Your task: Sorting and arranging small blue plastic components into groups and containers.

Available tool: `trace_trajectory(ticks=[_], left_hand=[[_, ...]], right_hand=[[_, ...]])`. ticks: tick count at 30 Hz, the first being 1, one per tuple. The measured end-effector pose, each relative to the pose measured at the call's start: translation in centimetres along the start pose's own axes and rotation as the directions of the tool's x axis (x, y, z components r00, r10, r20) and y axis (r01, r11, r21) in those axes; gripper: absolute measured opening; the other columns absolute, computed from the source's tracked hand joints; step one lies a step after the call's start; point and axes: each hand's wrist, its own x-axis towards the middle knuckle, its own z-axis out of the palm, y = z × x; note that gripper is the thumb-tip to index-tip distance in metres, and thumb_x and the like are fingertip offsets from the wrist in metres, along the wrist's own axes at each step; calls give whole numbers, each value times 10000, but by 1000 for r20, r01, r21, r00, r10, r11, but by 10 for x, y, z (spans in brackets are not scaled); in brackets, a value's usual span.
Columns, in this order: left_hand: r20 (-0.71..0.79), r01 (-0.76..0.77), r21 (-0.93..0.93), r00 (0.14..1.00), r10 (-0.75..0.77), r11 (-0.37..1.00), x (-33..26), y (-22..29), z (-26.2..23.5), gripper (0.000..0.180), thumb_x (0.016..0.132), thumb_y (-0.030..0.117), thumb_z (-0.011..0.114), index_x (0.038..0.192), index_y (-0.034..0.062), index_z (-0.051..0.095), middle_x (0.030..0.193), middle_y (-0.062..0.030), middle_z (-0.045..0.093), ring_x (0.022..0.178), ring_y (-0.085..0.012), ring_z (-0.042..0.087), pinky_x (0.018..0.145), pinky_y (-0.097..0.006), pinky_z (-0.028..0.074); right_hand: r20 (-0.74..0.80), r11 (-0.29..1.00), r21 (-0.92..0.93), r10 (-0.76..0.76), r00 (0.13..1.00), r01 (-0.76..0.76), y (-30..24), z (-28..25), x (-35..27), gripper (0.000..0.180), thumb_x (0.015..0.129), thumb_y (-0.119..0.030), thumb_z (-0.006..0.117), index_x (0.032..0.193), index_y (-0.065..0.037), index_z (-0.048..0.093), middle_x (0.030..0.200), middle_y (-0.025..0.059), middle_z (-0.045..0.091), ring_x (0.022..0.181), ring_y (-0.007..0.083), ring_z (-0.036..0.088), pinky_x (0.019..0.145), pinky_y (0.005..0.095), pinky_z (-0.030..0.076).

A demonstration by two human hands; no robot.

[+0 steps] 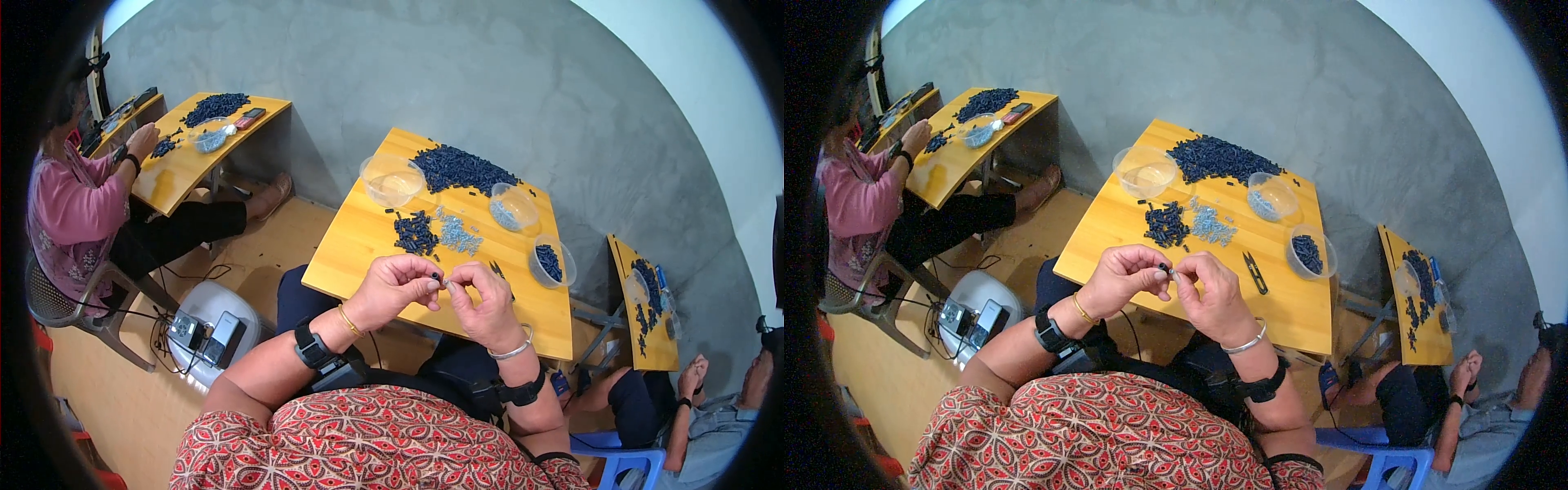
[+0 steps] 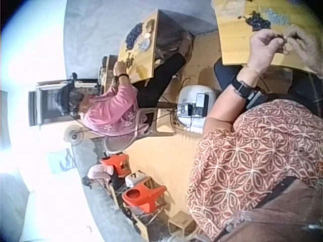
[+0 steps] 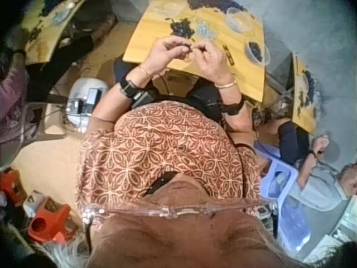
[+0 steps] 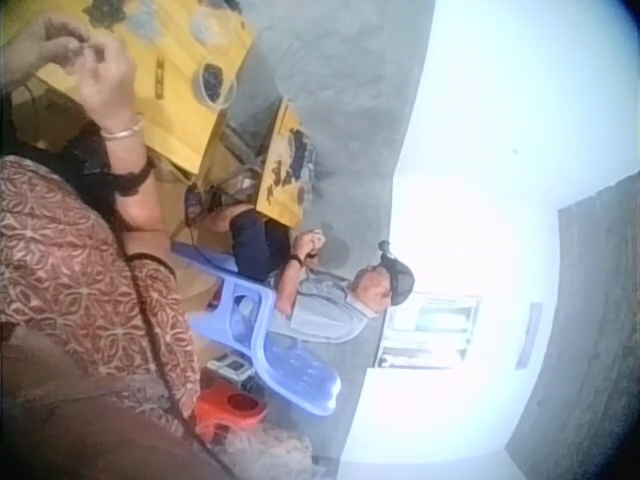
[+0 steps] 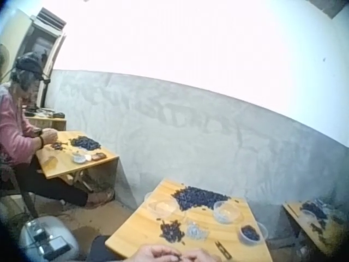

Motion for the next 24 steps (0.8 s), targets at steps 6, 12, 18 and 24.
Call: trace_trajectory(ticks=[6, 12, 18, 24], left_hand=[[-34, -74, 182, 996, 81, 981, -1, -6, 0, 125, 795, 2, 590, 914, -37, 585, 777, -54, 612, 666, -104, 596, 615, -217, 507], [-34, -45, 225, 998, 54, 973, -2, -3, 2, 115, 782, 4, 608, 889, -35, 595, 768, -48, 617, 658, -88, 590, 598, -205, 495], [-55, -65, 342, 995, 89, 938, -3, -6, 3, 90, 775, -1, 614, 859, -28, 598, 733, -44, 609, 658, -83, 591, 592, -200, 488], [-8, -55, 355, 998, 62, 933, -5, -8, 2, 106, 759, -72, 597, 857, -32, 598, 842, -64, 582, 743, -110, 592, 664, -215, 502]], right_hand=[[73, 985, -114, -121, 990, 129, -4, -7, 5, 143, 706, 41, 570, 806, -10, 481, 722, 129, 501, 651, 290, 528, 570, 347, 433], [156, 951, -231, -172, 973, 205, -4, -9, 6, 152, 695, 51, 565, 800, 0, 468, 739, 136, 487, 696, 301, 513, 607, 359, 426], [275, 924, -296, -160, 948, 242, -7, -11, 4, 139, 690, 40, 546, 787, 8, 450, 743, 146, 472, 727, 303, 491, 640, 367, 422], [342, 910, -309, -166, 925, 277, -8, -14, 3, 134, 674, 48, 535, 767, 3, 451, 744, 148, 471, 730, 302, 489, 643, 365, 423]])
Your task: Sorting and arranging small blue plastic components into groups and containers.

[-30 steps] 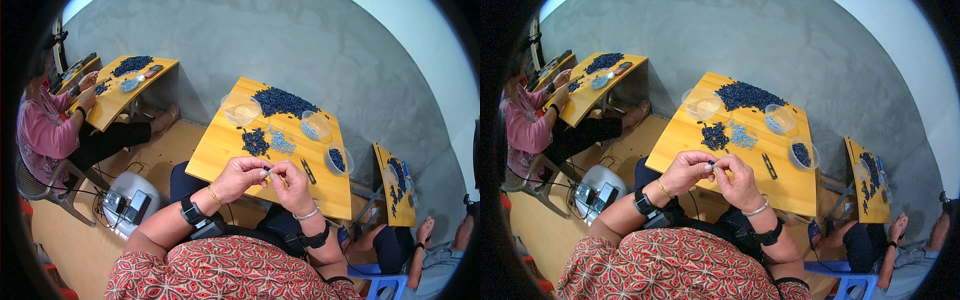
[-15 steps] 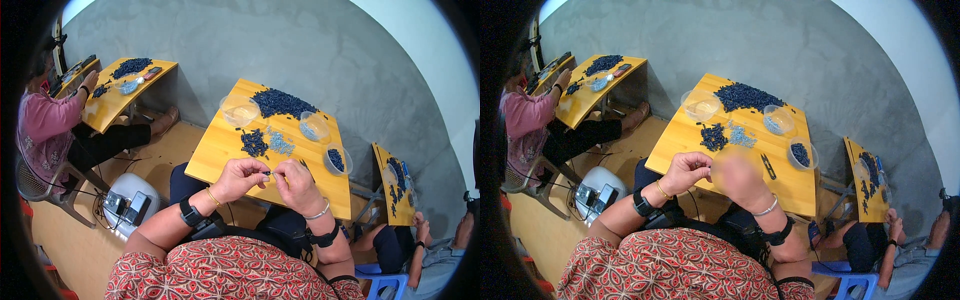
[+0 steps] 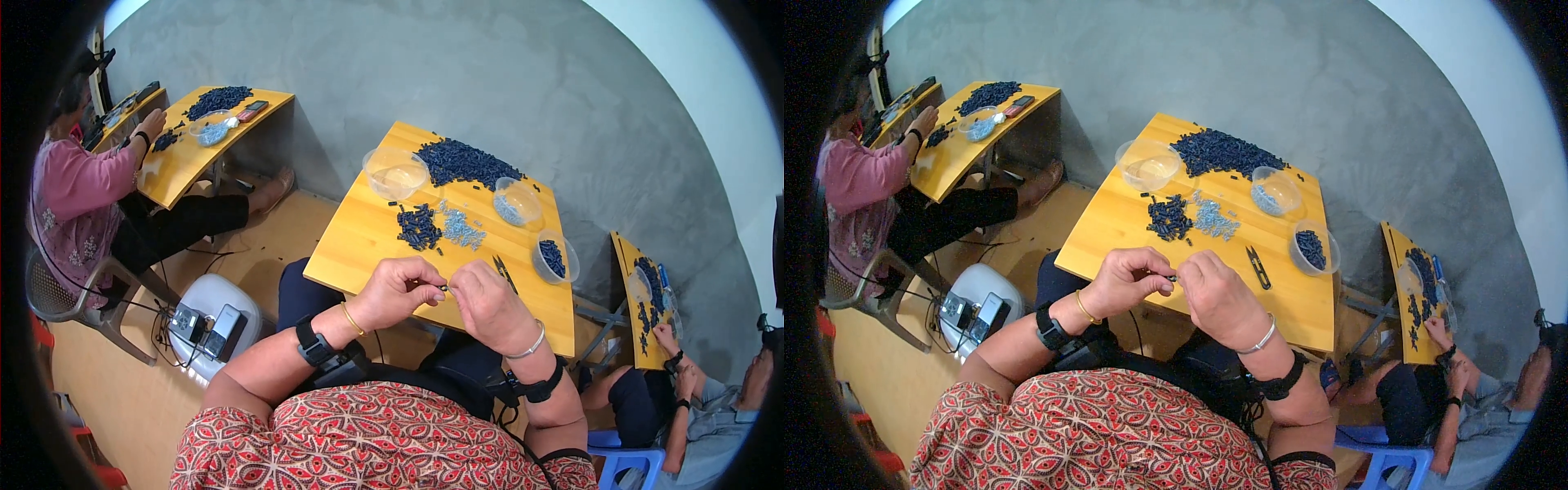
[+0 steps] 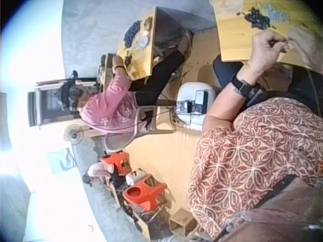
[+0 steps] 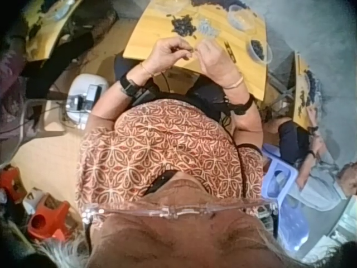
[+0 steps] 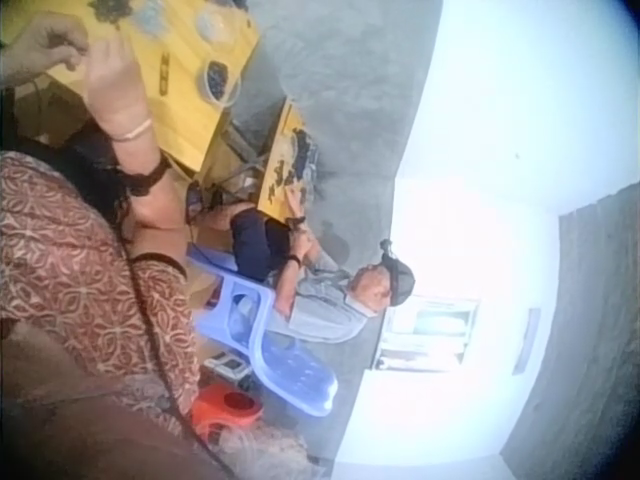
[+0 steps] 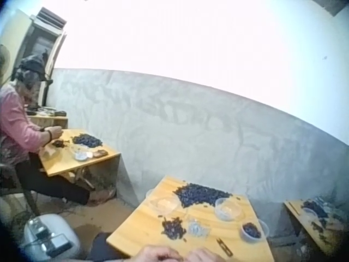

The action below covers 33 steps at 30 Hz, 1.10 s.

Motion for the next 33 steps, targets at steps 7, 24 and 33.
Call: trace_trajectory(ticks=[7, 24, 33], left_hand=[[-19, -136, -2, 991, 136, 991, -2, -1, 4, 102, 747, -64, 614, 838, -23, 595, 845, -73, 585, 738, -111, 593, 656, -217, 499], [-144, -166, -104, 978, 150, 981, -1, -6, 0, 98, 785, -32, 586, 882, -42, 576, 853, -96, 577, 756, -145, 606, 682, -250, 517], [-116, -197, -113, 976, 184, 974, -2, -8, 5, 100, 776, -54, 586, 874, -38, 578, 867, -91, 576, 769, -140, 599, 686, -246, 513]], right_hand=[[-103, 975, 197, 120, 987, -97, -3, 3, -3, 134, 706, 64, 542, 799, 2, 468, 719, 147, 488, 661, 321, 510, 584, 370, 427], [-342, 849, 452, 448, 826, -274, -7, 38, -20, 153, 785, 8, 554, 938, 5, 570, 745, 113, 592, 643, 204, 588, 582, 276, 461], [-364, 939, 310, 261, 894, -148, -11, 36, -17, 175, 769, 45, 542, 941, 11, 553, 784, 147, 580, 677, 260, 591, 592, 302, 469]])
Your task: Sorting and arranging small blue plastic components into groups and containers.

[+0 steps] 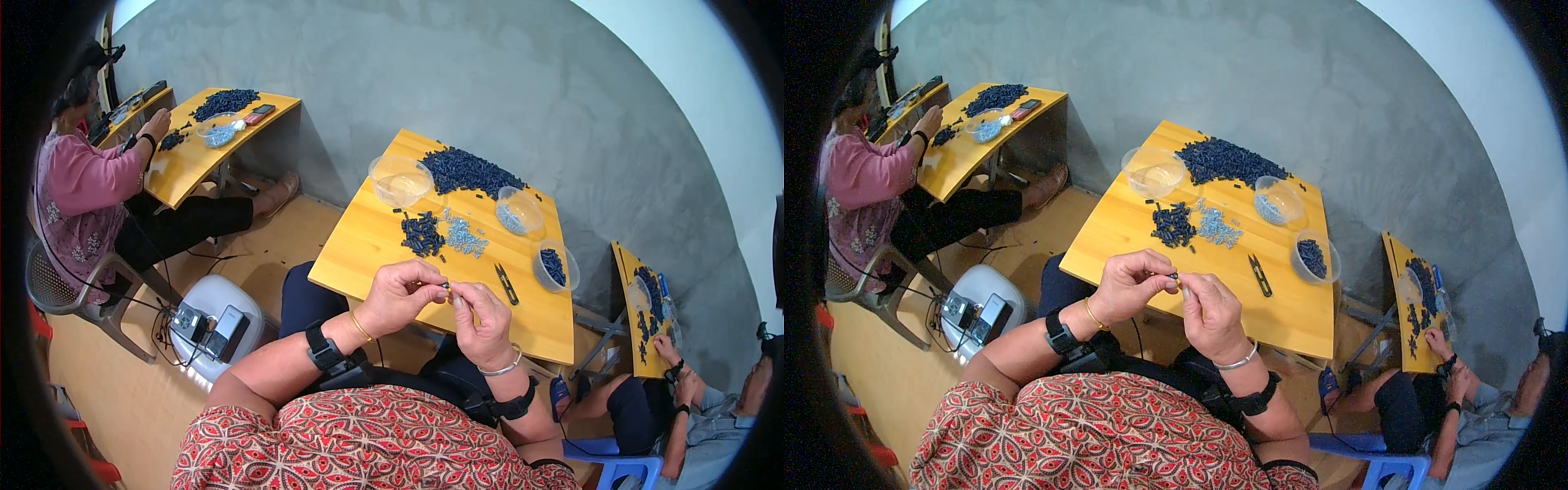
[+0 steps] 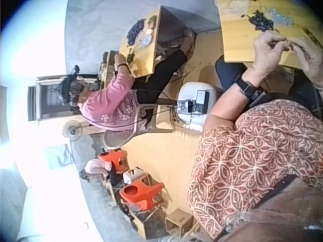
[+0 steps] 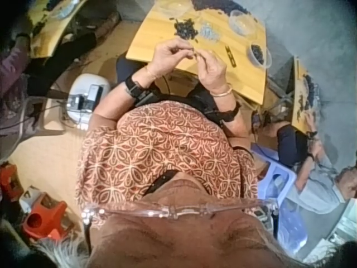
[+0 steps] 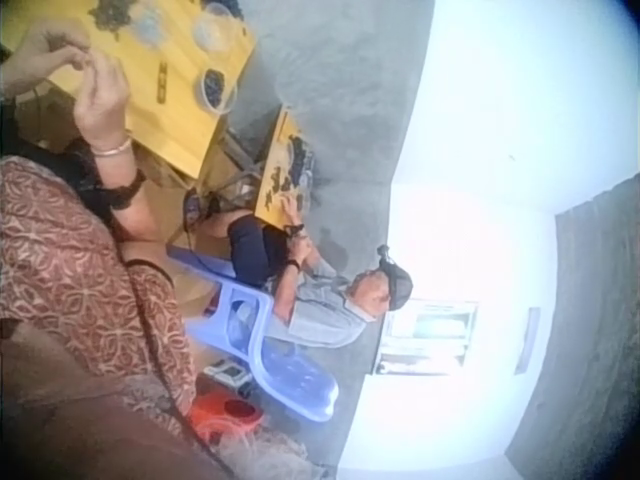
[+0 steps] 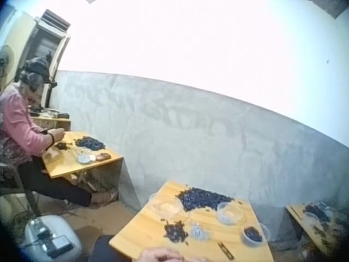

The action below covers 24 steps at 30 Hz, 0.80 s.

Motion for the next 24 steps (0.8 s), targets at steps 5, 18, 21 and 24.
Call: trace_trajectory(ticks=[5, 18, 21, 24], left_hand=[[-4, 3, 30, 1000, -3, 1000, -1, 2, 2, 93, 760, -69, 594, 845, -37, 575, 863, -87, 581, 749, -128, 597, 669, -232, 507], [22, 128, 464, 987, -156, 877, -6, -9, -13, 94, 716, 9, 673, 788, 7, 614, 684, -29, 608, 625, -55, 554, 546, -203, 462], [38, 61, 480, 995, -90, 875, -8, -19, -14, 94, 724, 8, 663, 803, 1, 611, 713, -41, 616, 629, -57, 556, 552, -211, 467], [70, 152, 467, 976, -208, 871, -5, -27, -18, 96, 746, -3, 635, 839, -3, 611, 727, -43, 619, 650, -73, 578, 566, -215, 478]], right_hand=[[18, 1000, 28, -9, 1000, 8, 0, 3, -3, 170, 765, 53, 540, 930, 17, 549, 764, 146, 574, 659, 264, 586, 575, 309, 466], [160, 847, 272, 428, 889, -457, 34, 29, -27, 114, 809, -78, 582, 819, 26, 538, 653, 85, 585, 566, 135, 565, 528, 251, 453], [249, 785, 337, 459, 853, -520, 41, 34, -29, 121, 814, -89, 581, 813, 24, 537, 633, 64, 573, 544, 115, 545, 509, 248, 445], [312, 753, 308, 498, 809, -582, 57, 33, -30, 97, 821, -70, 565, 815, 21, 534, 664, 54, 576, 564, 97, 541, 518, 231, 447]])
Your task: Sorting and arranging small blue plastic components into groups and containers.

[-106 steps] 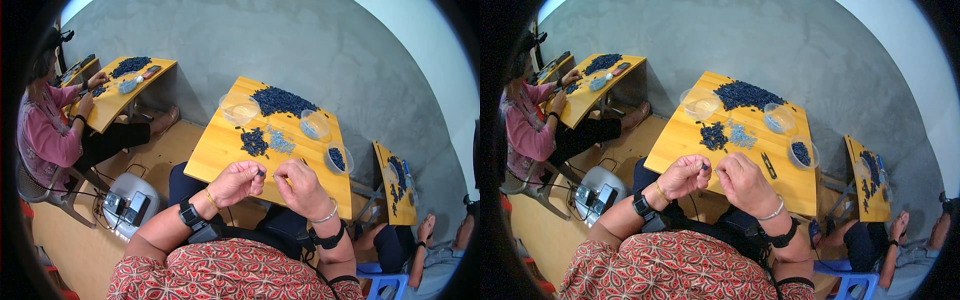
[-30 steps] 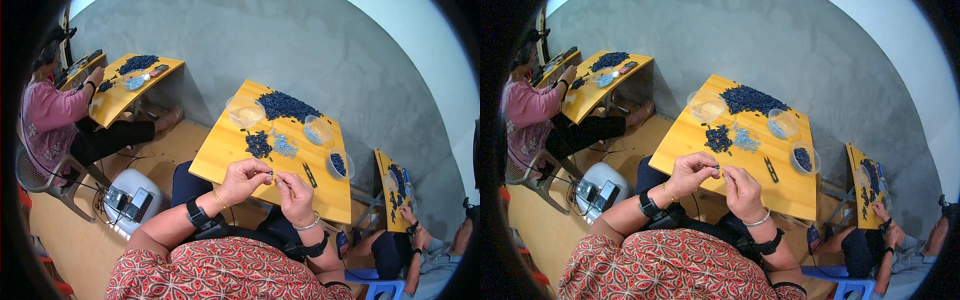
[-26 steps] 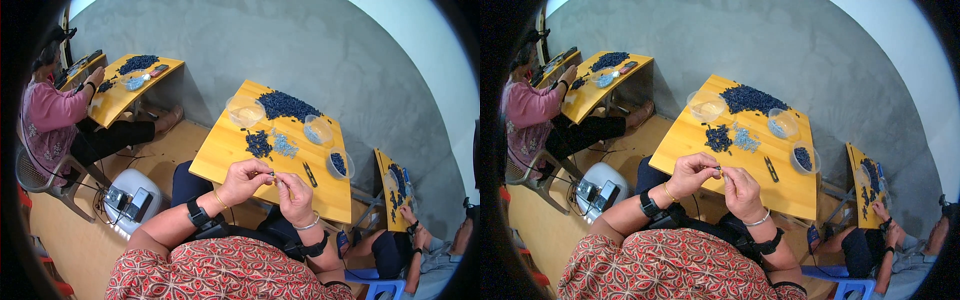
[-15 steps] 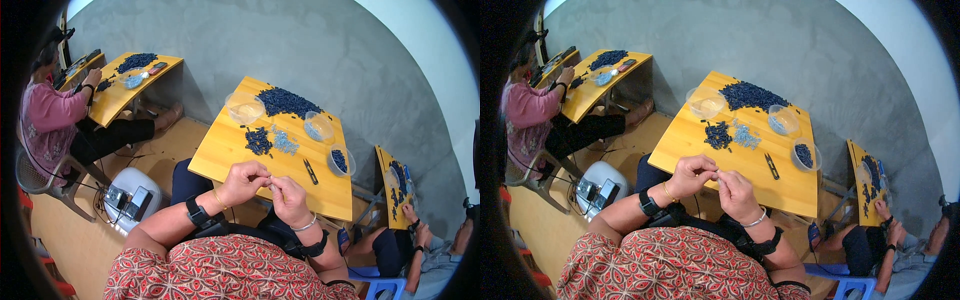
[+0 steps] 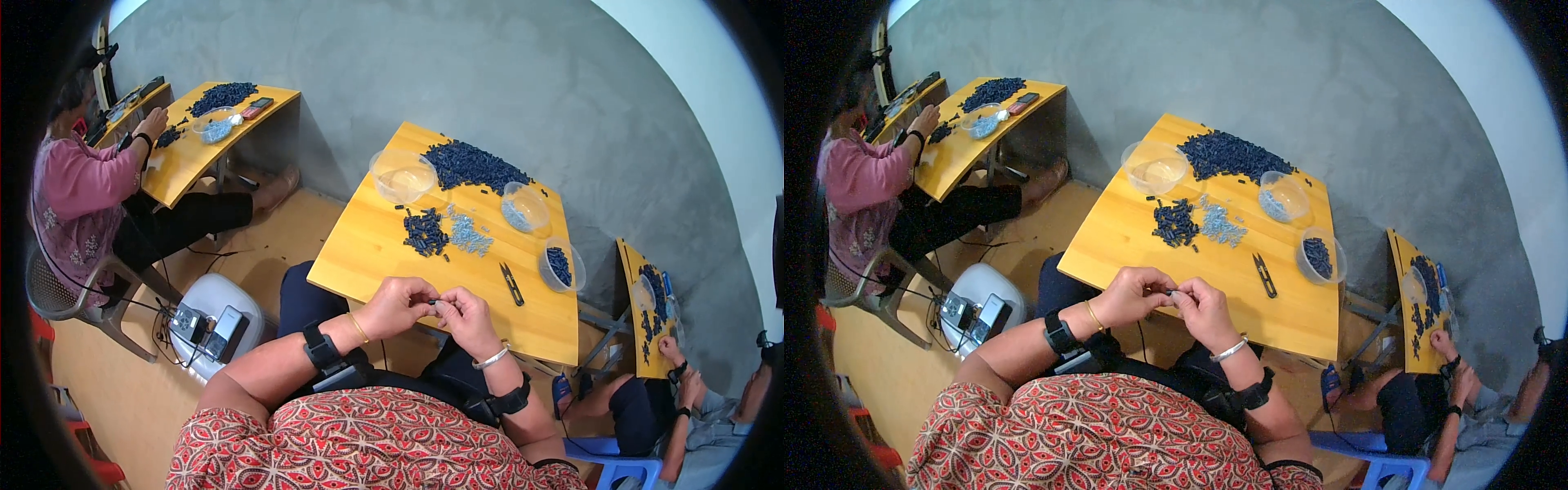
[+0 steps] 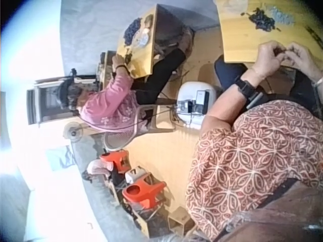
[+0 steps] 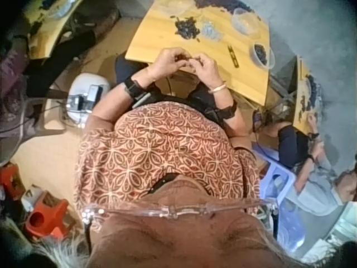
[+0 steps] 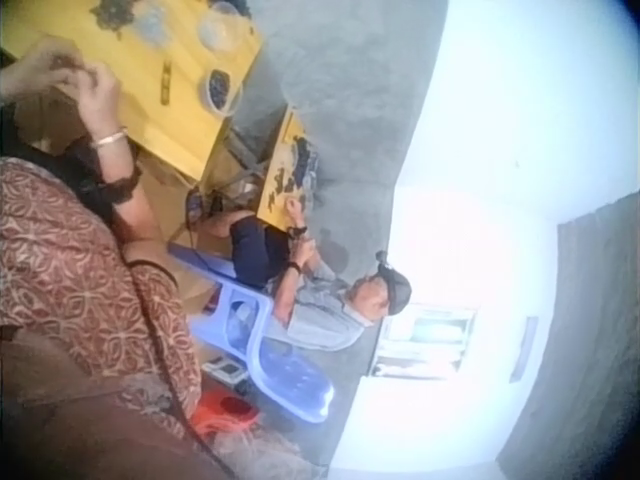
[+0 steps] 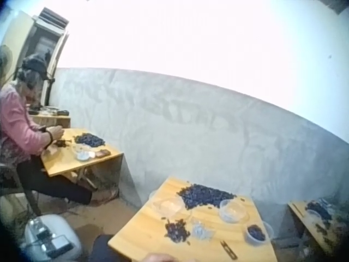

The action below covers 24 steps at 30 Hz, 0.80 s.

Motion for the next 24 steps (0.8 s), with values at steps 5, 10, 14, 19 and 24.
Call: trace_trajectory(ticks=[5, 10, 14, 19, 24], left_hand=[[122, 330, -374, 944, -307, 867, 4, -16, -9, 115, 787, -12, 586, 901, -21, 597, 779, -52, 618, 700, -129, 611, 632, -239, 522], [161, 400, -557, 912, -378, 728, -1, -32, -20, 132, 807, -20, 557, 935, -38, 583, 840, -76, 611, 716, -163, 620, 682, -276, 546], [122, 393, -649, 899, -420, 652, -4, -34, -26, 144, 826, -16, 529, 960, -41, 575, 853, -80, 600, 711, -158, 609, 704, -295, 543], [134, 307, -729, 940, -313, 611, -1, -29, -33, 140, 838, 5, 519, 961, -35, 573, 805, -67, 585, 692, -138, 578, 738, -343, 536], [174, 269, -812, 959, -226, 517, -7, -13, -37, 123, 835, 26, 534, 939, -22, 578, 788, -62, 576, 691, -135, 563, 748, -371, 527]], right_hand=[[-8, 955, -262, -150, 989, 142, 2, 9, 11, 50, 800, -28, 553, 806, 21, 552, 686, 81, 589, 575, 117, 555, 526, 247, 447], [122, 928, -321, -160, 980, 191, 8, -5, 39, 76, 794, -64, 517, 787, 3, 553, 681, 178, 574, 650, 327, 577, 580, 357, 448], [-68, 802, -593, -139, 988, 72, 39, -18, 93, 124, 783, -133, 560, 840, -22, 566, 754, 194, 594, 707, 356, 577, 628, 406, 455], [-28, 645, -763, -94, 995, 39, 71, -24, 112, 100, 730, -80, 591, 787, -9, 548, 738, 203, 595, 723, 360, 583, 638, 409, 454], [48, 693, -717, -66, 997, 80, 70, -31, 104, 68, 758, -73, 547, 758, -19, 505, 733, 212, 578, 762, 401, 555, 671, 466, 436]])
